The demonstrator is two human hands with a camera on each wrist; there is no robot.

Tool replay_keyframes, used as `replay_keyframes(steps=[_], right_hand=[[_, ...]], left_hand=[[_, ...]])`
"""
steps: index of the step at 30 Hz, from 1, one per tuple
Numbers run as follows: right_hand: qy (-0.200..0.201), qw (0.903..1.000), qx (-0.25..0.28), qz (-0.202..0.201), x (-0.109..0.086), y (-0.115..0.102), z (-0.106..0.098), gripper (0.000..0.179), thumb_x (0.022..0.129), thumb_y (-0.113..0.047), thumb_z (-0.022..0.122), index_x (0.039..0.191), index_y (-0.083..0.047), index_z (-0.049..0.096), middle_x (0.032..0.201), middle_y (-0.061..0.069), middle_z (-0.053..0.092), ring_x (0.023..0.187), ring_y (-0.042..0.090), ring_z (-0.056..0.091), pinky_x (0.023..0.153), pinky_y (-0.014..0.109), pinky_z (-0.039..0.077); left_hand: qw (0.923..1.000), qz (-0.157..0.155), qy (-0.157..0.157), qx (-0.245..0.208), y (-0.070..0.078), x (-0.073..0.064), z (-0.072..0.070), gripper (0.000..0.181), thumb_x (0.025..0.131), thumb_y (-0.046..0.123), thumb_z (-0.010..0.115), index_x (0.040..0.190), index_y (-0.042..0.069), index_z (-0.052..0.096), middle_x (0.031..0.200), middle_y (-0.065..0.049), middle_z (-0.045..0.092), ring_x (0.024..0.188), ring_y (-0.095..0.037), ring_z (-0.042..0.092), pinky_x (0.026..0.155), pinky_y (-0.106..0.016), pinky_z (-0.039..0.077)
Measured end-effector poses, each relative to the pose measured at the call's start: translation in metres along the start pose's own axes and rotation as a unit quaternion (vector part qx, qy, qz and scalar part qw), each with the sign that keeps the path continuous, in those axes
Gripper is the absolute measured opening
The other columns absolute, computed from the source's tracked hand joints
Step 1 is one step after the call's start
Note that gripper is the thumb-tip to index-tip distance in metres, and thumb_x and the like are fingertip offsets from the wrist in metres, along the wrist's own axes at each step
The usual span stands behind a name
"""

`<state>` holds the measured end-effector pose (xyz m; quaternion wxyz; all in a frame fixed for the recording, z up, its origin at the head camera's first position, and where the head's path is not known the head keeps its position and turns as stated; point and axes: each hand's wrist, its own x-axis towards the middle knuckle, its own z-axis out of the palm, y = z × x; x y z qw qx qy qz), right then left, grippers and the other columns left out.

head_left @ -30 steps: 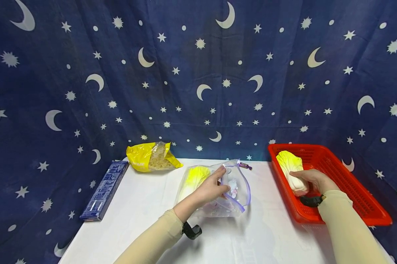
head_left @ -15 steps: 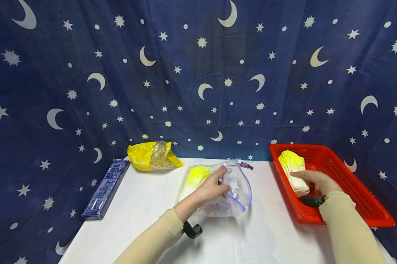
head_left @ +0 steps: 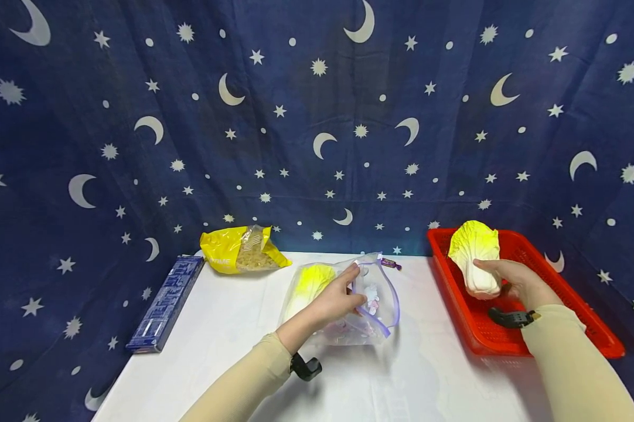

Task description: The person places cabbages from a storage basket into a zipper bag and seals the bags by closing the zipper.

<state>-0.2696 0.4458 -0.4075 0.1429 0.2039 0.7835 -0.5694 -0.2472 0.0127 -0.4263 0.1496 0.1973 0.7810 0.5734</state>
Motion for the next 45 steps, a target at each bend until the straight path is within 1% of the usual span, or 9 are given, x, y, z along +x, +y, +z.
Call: replay_keyframes(steps=[6,10,15,17,23,24,28,37,45], right_hand=[[-0.05,0.9931,0.091,-0.054,-0.008,-0.01,-0.003,0.046,0.104,-0.035,0.059,0.131,-0.002,0.042,0.086,-0.007,0.069,0.079,0.015,0.068,0.077,0.032,0.061],[-0.043,0.9909,0.109,-0.067,-0.017,-0.019,-0.001,0.056,0.102,-0.034,0.064,0.14,-0.004,0.036,0.087,-0.008,0.068,0.08,0.015,0.069,0.078,0.035,0.062],[-0.039,0.9908,0.073,-0.107,-0.027,-0.03,0.007,0.067,0.102,-0.034,0.064,0.148,0.0,0.029,0.088,-0.01,0.069,0.08,0.014,0.069,0.076,0.036,0.062],[-0.042,0.9889,0.068,-0.125,-0.032,-0.034,0.012,0.064,0.102,-0.032,0.064,0.147,0.0,0.032,0.089,-0.011,0.069,0.08,0.014,0.069,0.074,0.036,0.062],[-0.04,0.9849,0.042,-0.163,-0.045,-0.046,0.033,0.072,0.101,-0.031,0.066,0.153,0.002,0.028,0.092,-0.012,0.068,0.08,0.014,0.069,0.071,0.034,0.062],[-0.038,0.9842,0.03,-0.17,-0.047,-0.047,0.037,0.077,0.101,-0.032,0.066,0.154,0.004,0.023,0.092,-0.013,0.068,0.08,0.013,0.069,0.072,0.033,0.062],[-0.031,0.9809,0.021,-0.191,-0.056,-0.052,0.052,0.072,0.101,-0.029,0.066,0.151,0.005,0.028,0.093,-0.011,0.067,0.079,0.013,0.069,0.07,0.03,0.061],[0.007,0.9734,-0.047,-0.224,-0.069,-0.054,0.078,0.075,0.095,-0.03,0.074,0.15,0.004,0.035,0.104,0.0,0.061,0.08,0.014,0.067,0.069,0.03,0.06],[0.03,0.9642,-0.085,-0.25,-0.081,-0.053,0.1,0.075,0.091,-0.03,0.079,0.148,0.0,0.04,0.113,0.019,0.06,0.076,0.02,0.068,0.067,0.032,0.06]], left_hand=[[1.0,-0.004,0.001,0.006,0.002,-0.001,0.0,0.074,0.093,0.009,0.069,0.159,0.004,0.035,0.169,0.0,0.023,0.091,-0.017,0.059,0.072,-0.025,0.06],[1.0,-0.005,0.0,0.003,0.003,-0.001,0.0,0.075,0.093,0.01,0.069,0.159,0.005,0.034,0.169,0.0,0.022,0.089,-0.017,0.059,0.072,-0.025,0.06],[1.0,-0.007,-0.001,-0.007,0.003,0.0,-0.001,0.075,0.093,0.008,0.069,0.16,0.006,0.034,0.17,-0.001,0.021,0.091,-0.018,0.058,0.073,-0.026,0.06],[1.0,-0.004,-0.002,-0.006,0.004,0.0,-0.002,0.075,0.093,0.008,0.068,0.16,0.006,0.033,0.17,-0.001,0.02,0.093,-0.018,0.058,0.073,-0.026,0.06],[1.0,-0.002,-0.002,0.001,0.004,0.001,-0.002,0.076,0.094,0.011,0.068,0.161,0.006,0.032,0.17,0.0,0.019,0.097,-0.018,0.058,0.073,-0.025,0.06],[1.0,-0.003,0.0,-0.001,0.004,0.001,-0.002,0.076,0.094,0.011,0.068,0.161,0.006,0.031,0.17,0.0,0.019,0.096,-0.018,0.058,0.073,-0.025,0.06],[0.9998,0.0,0.008,-0.018,0.003,0.002,0.0,0.076,0.094,0.008,0.067,0.161,0.005,0.03,0.171,0.0,0.017,0.094,-0.019,0.057,0.073,-0.026,0.06],[0.9983,0.014,0.024,-0.051,0.003,0.006,0.002,0.079,0.092,0.004,0.068,0.16,-0.001,0.028,0.171,-0.004,0.016,0.083,-0.017,0.058,0.071,-0.028,0.061],[0.9979,0.02,0.041,-0.047,0.004,0.006,0.002,0.077,0.093,0.006,0.068,0.159,-0.001,0.03,0.171,-0.005,0.016,0.076,-0.015,0.059,0.069,-0.025,0.06]])
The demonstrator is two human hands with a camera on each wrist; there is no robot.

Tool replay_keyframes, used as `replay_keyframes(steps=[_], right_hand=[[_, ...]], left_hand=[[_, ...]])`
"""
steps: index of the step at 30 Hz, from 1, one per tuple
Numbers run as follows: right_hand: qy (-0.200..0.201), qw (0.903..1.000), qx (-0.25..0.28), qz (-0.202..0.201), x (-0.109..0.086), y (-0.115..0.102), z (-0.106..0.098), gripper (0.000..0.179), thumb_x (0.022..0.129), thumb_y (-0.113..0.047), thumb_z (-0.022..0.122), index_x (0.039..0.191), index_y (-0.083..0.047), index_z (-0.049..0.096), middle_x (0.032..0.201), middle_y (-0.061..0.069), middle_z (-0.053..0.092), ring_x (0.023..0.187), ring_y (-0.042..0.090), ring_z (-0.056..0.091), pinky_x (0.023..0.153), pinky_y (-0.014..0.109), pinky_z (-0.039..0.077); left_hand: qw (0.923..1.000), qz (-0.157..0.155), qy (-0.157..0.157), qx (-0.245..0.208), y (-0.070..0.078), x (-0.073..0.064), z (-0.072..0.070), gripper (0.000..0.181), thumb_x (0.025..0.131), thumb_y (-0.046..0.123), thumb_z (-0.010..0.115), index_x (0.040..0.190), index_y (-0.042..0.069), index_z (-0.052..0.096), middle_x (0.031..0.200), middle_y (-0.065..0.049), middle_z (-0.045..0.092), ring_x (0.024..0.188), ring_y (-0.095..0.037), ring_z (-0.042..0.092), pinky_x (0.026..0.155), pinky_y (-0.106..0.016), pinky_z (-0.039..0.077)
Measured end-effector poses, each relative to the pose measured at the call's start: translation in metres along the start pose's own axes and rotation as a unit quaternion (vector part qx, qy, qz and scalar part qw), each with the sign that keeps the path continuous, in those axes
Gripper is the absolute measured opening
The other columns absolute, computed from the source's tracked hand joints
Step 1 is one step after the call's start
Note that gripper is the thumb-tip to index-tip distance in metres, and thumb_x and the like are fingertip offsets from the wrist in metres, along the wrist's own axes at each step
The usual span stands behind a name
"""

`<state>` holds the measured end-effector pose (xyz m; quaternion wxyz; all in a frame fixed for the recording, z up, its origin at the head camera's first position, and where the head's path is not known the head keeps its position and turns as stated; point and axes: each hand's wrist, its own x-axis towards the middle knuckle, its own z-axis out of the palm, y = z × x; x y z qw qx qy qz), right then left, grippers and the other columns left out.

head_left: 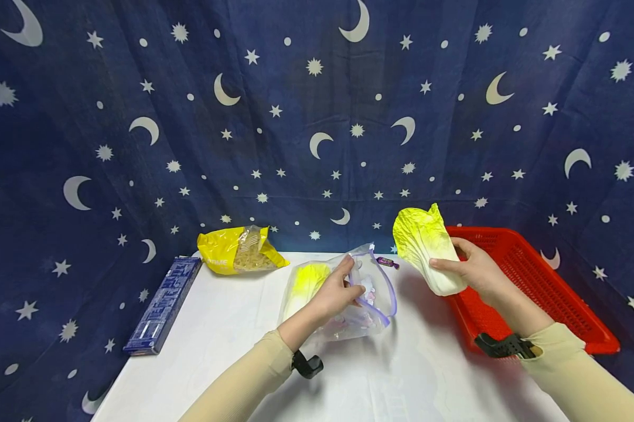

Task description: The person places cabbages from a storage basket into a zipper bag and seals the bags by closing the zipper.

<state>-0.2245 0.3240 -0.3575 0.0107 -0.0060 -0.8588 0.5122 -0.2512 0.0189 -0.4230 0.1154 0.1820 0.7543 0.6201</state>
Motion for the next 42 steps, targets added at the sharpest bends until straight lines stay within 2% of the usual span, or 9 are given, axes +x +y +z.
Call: replay_keyframes(steps=[5,11,19,28,36,42], right_hand=[[0.003,1.0,-0.004,-0.006,-0.004,0.0,0.012,0.076,0.088,-0.029,0.081,0.148,-0.001,0.042,0.119,0.025,0.057,0.076,0.024,0.068,0.065,0.035,0.061],[0.002,0.9997,-0.023,-0.007,-0.006,0.003,0.023,0.079,0.086,-0.031,0.084,0.148,-0.004,0.043,0.114,0.024,0.059,0.074,0.026,0.067,0.064,0.036,0.06],[-0.009,0.9999,0.006,-0.005,-0.01,0.006,0.029,0.075,0.086,-0.027,0.083,0.146,-0.005,0.044,0.11,0.022,0.061,0.074,0.026,0.068,0.064,0.037,0.061],[-0.011,0.9999,0.001,-0.006,-0.012,0.008,0.034,0.077,0.084,-0.027,0.085,0.147,-0.005,0.045,0.111,0.023,0.06,0.076,0.026,0.067,0.064,0.037,0.061],[0.0,0.9988,-0.043,-0.024,-0.014,0.009,0.039,0.079,0.083,-0.031,0.086,0.146,-0.005,0.047,0.112,0.021,0.062,0.081,0.026,0.064,0.065,0.034,0.059],[0.002,0.9973,-0.054,-0.049,-0.016,0.01,0.043,0.078,0.082,-0.03,0.087,0.145,-0.006,0.048,0.113,0.02,0.065,0.089,0.027,0.063,0.066,0.033,0.059]], left_hand=[[0.9998,0.003,0.003,-0.019,0.0,0.001,0.0,0.078,0.092,0.005,0.068,0.159,-0.003,0.028,0.171,-0.006,0.015,0.077,-0.014,0.059,0.069,-0.027,0.061],[0.9995,0.001,0.006,-0.03,-0.001,0.003,0.001,0.08,0.091,0.004,0.068,0.159,-0.003,0.027,0.171,-0.006,0.015,0.078,-0.014,0.058,0.07,-0.028,0.061],[0.9992,-0.007,0.007,-0.038,0.0,0.004,0.001,0.08,0.091,0.005,0.067,0.16,-0.002,0.027,0.17,-0.005,0.016,0.078,-0.014,0.059,0.072,-0.028,0.061],[0.9989,-0.013,0.01,-0.045,0.0,0.005,0.002,0.079,0.09,0.003,0.065,0.16,-0.001,0.028,0.171,-0.004,0.016,0.08,-0.015,0.059,0.072,-0.029,0.062],[0.9988,-0.014,0.007,-0.046,0.001,0.004,0.002,0.079,0.09,0.002,0.064,0.16,-0.001,0.027,0.171,-0.005,0.015,0.08,-0.015,0.06,0.073,-0.03,0.062],[0.9987,-0.018,0.004,-0.048,0.0,0.005,0.001,0.08,0.089,0.003,0.065,0.16,-0.001,0.027,0.171,-0.003,0.014,0.083,-0.016,0.06,0.073,-0.028,0.061]])
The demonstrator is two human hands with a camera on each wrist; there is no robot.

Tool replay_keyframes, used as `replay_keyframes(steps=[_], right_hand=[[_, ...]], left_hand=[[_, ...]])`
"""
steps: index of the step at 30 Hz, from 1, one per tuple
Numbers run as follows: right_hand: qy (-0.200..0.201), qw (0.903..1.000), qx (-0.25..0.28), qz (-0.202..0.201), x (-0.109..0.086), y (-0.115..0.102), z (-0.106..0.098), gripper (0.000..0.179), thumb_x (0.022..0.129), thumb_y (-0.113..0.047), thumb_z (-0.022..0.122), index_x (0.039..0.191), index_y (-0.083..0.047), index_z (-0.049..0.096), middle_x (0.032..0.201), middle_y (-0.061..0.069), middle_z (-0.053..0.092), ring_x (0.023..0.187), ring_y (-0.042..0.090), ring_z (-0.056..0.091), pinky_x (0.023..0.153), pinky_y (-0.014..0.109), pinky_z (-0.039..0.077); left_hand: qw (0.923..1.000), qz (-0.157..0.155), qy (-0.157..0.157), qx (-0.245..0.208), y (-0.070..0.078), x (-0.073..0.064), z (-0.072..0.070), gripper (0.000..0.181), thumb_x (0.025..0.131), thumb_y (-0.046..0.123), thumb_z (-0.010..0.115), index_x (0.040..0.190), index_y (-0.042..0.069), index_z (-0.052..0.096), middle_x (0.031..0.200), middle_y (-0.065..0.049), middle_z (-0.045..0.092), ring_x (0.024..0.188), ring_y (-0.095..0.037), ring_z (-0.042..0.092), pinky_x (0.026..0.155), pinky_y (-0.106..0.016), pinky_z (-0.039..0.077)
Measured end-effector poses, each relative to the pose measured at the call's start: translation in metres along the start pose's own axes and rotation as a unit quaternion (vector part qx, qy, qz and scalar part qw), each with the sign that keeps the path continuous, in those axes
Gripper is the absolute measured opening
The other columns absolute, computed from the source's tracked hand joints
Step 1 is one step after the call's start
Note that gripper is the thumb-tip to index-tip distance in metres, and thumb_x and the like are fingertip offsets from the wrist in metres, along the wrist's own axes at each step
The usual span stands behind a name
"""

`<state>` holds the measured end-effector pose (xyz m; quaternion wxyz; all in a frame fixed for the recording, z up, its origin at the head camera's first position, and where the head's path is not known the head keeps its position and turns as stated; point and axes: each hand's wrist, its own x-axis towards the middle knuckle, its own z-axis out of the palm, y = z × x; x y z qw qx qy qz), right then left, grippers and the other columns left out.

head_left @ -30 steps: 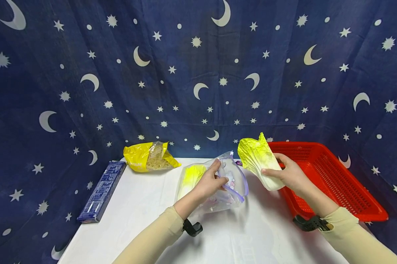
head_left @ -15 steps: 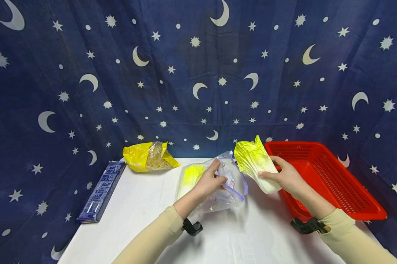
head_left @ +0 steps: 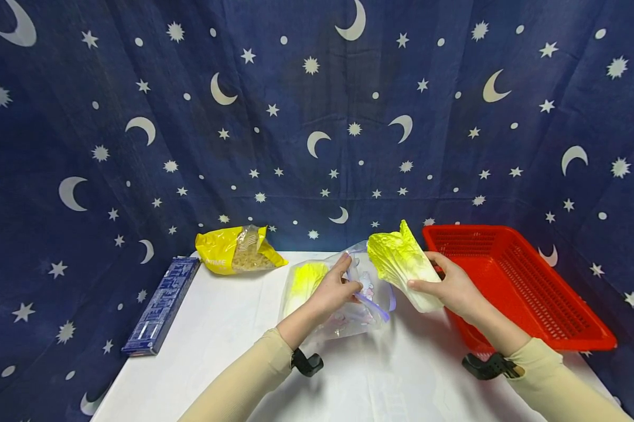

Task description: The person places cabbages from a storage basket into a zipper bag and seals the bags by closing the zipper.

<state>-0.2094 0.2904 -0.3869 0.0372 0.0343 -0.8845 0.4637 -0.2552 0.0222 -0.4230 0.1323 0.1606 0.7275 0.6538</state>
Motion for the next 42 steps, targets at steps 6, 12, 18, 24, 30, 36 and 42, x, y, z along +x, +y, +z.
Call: replay_keyframes(steps=[6,12,18,24,30,36,42], right_hand=[[-0.003,0.9993,-0.005,-0.037,-0.004,0.001,0.005,0.077,0.084,-0.03,0.086,0.146,-0.007,0.048,0.117,0.017,0.064,0.094,0.028,0.062,0.069,0.032,0.059],[-0.002,0.9972,-0.017,-0.073,-0.005,0.01,0.013,0.074,0.082,-0.027,0.087,0.145,-0.008,0.052,0.125,0.015,0.062,0.097,0.027,0.061,0.074,0.032,0.058],[0.02,0.9907,-0.075,-0.112,-0.004,0.019,0.021,0.066,0.081,-0.025,0.088,0.137,-0.008,0.058,0.125,0.012,0.062,0.099,0.026,0.06,0.082,0.041,0.054],[0.02,0.9808,-0.118,-0.154,-0.004,0.024,0.024,0.062,0.079,-0.017,0.088,0.135,-0.013,0.062,0.13,0.005,0.062,0.098,0.022,0.058,0.08,0.041,0.052],[0.004,0.9749,-0.136,-0.176,-0.004,0.028,0.026,0.064,0.078,-0.013,0.088,0.136,-0.019,0.063,0.134,0.003,0.062,0.103,0.021,0.057,0.079,0.038,0.051],[-0.019,0.974,-0.148,-0.17,-0.004,0.031,0.026,0.064,0.077,-0.016,0.089,0.135,-0.022,0.064,0.135,0.005,0.062,0.108,0.025,0.058,0.082,0.041,0.053],[-0.059,0.9717,-0.144,-0.178,0.001,0.032,0.024,0.063,0.077,-0.012,0.089,0.135,-0.019,0.064,0.132,0.003,0.064,0.111,0.023,0.058,0.09,0.047,0.053]], left_hand=[[1.0,0.0,0.002,-0.008,0.0,0.0,0.0,0.081,0.088,0.002,0.065,0.16,0.0,0.028,0.171,-0.003,0.015,0.083,-0.016,0.06,0.073,-0.029,0.061],[0.9998,-0.002,0.0,-0.018,0.0,-0.001,0.0,0.081,0.088,0.002,0.065,0.16,0.001,0.028,0.171,-0.003,0.014,0.086,-0.016,0.061,0.074,-0.03,0.061],[0.9996,-0.007,0.006,-0.027,0.001,-0.002,0.0,0.081,0.087,0.002,0.062,0.16,0.002,0.029,0.171,0.0,0.015,0.09,-0.018,0.061,0.075,-0.03,0.061],[0.999,-0.014,0.009,-0.042,0.002,-0.001,-0.001,0.083,0.085,0.003,0.06,0.161,0.002,0.027,0.171,-0.001,0.014,0.096,-0.021,0.061,0.077,-0.031,0.061],[0.9986,-0.015,0.008,-0.05,0.002,-0.001,0.0,0.082,0.085,0.0,0.058,0.161,0.002,0.026,0.171,-0.001,0.013,0.098,-0.021,0.059,0.077,-0.03,0.061],[0.9988,-0.012,0.004,-0.047,0.001,-0.002,0.0,0.081,0.087,0.001,0.058,0.162,0.004,0.026,0.171,0.001,0.012,0.099,-0.022,0.059,0.078,-0.032,0.061],[0.9995,-0.006,-0.001,-0.03,0.001,-0.003,0.001,0.08,0.088,0.002,0.057,0.162,0.006,0.026,0.171,0.003,0.013,0.102,-0.021,0.059,0.079,-0.032,0.061]])
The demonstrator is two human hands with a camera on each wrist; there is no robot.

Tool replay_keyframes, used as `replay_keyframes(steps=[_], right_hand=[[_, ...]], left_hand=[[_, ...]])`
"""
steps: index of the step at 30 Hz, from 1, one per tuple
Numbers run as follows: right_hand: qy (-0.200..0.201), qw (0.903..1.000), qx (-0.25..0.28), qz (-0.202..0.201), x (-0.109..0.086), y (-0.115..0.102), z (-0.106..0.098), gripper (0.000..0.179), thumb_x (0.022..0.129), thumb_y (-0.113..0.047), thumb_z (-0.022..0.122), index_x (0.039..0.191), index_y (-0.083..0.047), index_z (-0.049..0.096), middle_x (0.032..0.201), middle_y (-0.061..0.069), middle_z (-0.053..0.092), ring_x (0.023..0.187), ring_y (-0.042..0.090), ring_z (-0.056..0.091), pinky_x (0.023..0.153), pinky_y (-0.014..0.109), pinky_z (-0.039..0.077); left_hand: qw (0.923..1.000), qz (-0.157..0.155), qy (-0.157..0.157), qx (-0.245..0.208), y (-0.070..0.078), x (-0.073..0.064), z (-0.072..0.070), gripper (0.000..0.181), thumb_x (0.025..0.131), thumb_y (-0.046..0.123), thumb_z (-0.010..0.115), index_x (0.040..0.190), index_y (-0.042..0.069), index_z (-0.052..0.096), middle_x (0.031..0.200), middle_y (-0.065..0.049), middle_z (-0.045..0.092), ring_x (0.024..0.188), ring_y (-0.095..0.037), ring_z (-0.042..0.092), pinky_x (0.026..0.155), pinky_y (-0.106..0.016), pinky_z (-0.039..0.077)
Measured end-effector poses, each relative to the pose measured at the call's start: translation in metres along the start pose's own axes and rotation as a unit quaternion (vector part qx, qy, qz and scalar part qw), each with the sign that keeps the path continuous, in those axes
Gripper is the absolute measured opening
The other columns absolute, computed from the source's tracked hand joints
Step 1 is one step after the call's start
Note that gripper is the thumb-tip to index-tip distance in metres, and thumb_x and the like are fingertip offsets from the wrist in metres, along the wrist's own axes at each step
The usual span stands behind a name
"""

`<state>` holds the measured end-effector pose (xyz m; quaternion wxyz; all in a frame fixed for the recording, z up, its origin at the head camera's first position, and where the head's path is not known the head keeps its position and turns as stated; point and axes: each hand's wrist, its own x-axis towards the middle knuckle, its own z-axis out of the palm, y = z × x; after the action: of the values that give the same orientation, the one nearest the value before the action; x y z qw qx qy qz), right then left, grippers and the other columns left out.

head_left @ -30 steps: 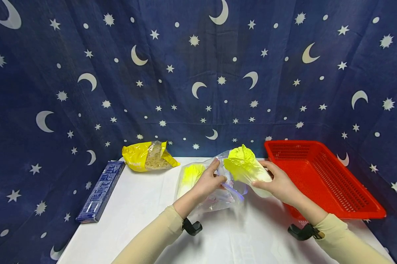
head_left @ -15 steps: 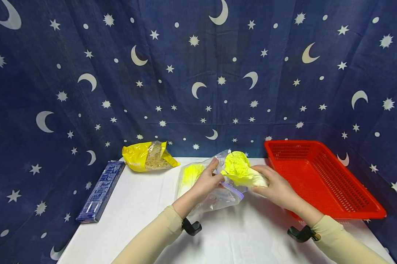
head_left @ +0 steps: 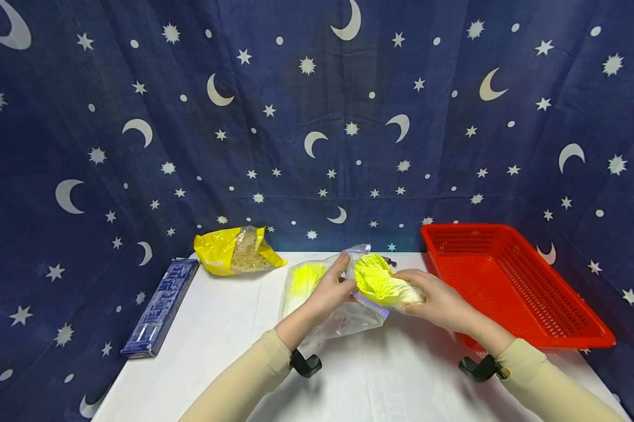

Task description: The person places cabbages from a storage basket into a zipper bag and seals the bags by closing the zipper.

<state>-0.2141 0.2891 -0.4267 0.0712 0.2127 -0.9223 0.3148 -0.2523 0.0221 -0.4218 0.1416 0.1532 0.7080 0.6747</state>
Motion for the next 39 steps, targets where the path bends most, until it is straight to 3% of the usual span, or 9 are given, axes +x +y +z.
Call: replay_keyframes(steps=[7,11,15,24,31,35,39], right_hand=[[-0.032,0.999,-0.03,-0.008,0.006,-0.001,-0.002,0.064,0.077,-0.011,0.088,0.135,-0.023,0.066,0.132,-0.001,0.064,0.115,0.024,0.057,0.093,0.051,0.051],[-0.047,0.9971,-0.06,-0.009,0.009,-0.004,-0.004,0.064,0.077,-0.014,0.088,0.136,-0.024,0.065,0.132,-0.002,0.065,0.121,0.027,0.057,0.098,0.057,0.048],[-0.063,0.9943,-0.085,-0.01,0.013,-0.006,-0.006,0.063,0.077,-0.015,0.088,0.136,-0.021,0.065,0.132,-0.001,0.065,0.12,0.028,0.058,0.097,0.055,0.05],[-0.087,0.9893,-0.117,-0.015,0.023,-0.008,-0.008,0.063,0.078,-0.016,0.087,0.137,-0.016,0.065,0.136,0.005,0.064,0.122,0.033,0.058,0.098,0.057,0.05],[-0.079,0.9807,-0.168,-0.06,0.025,-0.013,-0.006,0.06,0.076,-0.012,0.086,0.132,-0.019,0.069,0.134,0.002,0.066,0.112,0.031,0.061,0.095,0.051,0.05],[-0.083,0.9752,-0.195,-0.065,0.026,-0.016,-0.006,0.058,0.075,-0.013,0.087,0.13,-0.021,0.07,0.132,0.0,0.067,0.107,0.029,0.062,0.089,0.048,0.051],[-0.094,0.9702,-0.216,-0.056,0.029,-0.018,-0.008,0.058,0.075,-0.014,0.087,0.13,-0.02,0.07,0.131,0.002,0.068,0.104,0.03,0.061,0.084,0.048,0.052]], left_hand=[[0.9996,0.017,-0.015,0.017,0.0,-0.001,0.0,0.078,0.09,0.002,0.056,0.162,0.005,0.026,0.171,0.002,0.012,0.095,-0.019,0.058,0.076,-0.029,0.06],[0.9992,0.019,-0.024,0.027,-0.001,-0.001,0.0,0.078,0.09,0.003,0.055,0.162,0.007,0.025,0.171,0.003,0.012,0.117,-0.025,0.056,0.078,-0.029,0.06],[0.9988,0.02,-0.029,0.034,-0.001,-0.001,-0.002,0.077,0.091,0.003,0.054,0.162,0.008,0.025,0.171,0.004,0.011,0.135,-0.03,0.046,0.079,-0.029,0.06],[0.998,0.029,-0.029,0.048,-0.001,-0.001,-0.001,0.078,0.09,0.002,0.055,0.162,0.006,0.025,0.171,0.003,0.011,0.136,-0.029,0.046,0.074,-0.026,0.058],[0.9971,0.035,-0.028,0.062,-0.001,-0.001,-0.001,0.078,0.089,0.001,0.054,0.161,0.004,0.025,0.171,0.005,0.011,0.142,-0.03,0.039,0.074,-0.028,0.06],[0.9969,0.032,-0.025,0.068,-0.001,-0.001,0.0,0.077,0.09,0.002,0.054,0.161,0.004,0.025,0.171,0.006,0.011,0.132,-0.027,0.047,0.073,-0.03,0.061],[0.9959,0.031,-0.011,0.085,0.0,-0.001,0.0,0.075,0.09,0.003,0.055,0.161,0.004,0.028,0.17,0.007,0.015,0.096,-0.02,0.058,0.071,-0.028,0.061]])
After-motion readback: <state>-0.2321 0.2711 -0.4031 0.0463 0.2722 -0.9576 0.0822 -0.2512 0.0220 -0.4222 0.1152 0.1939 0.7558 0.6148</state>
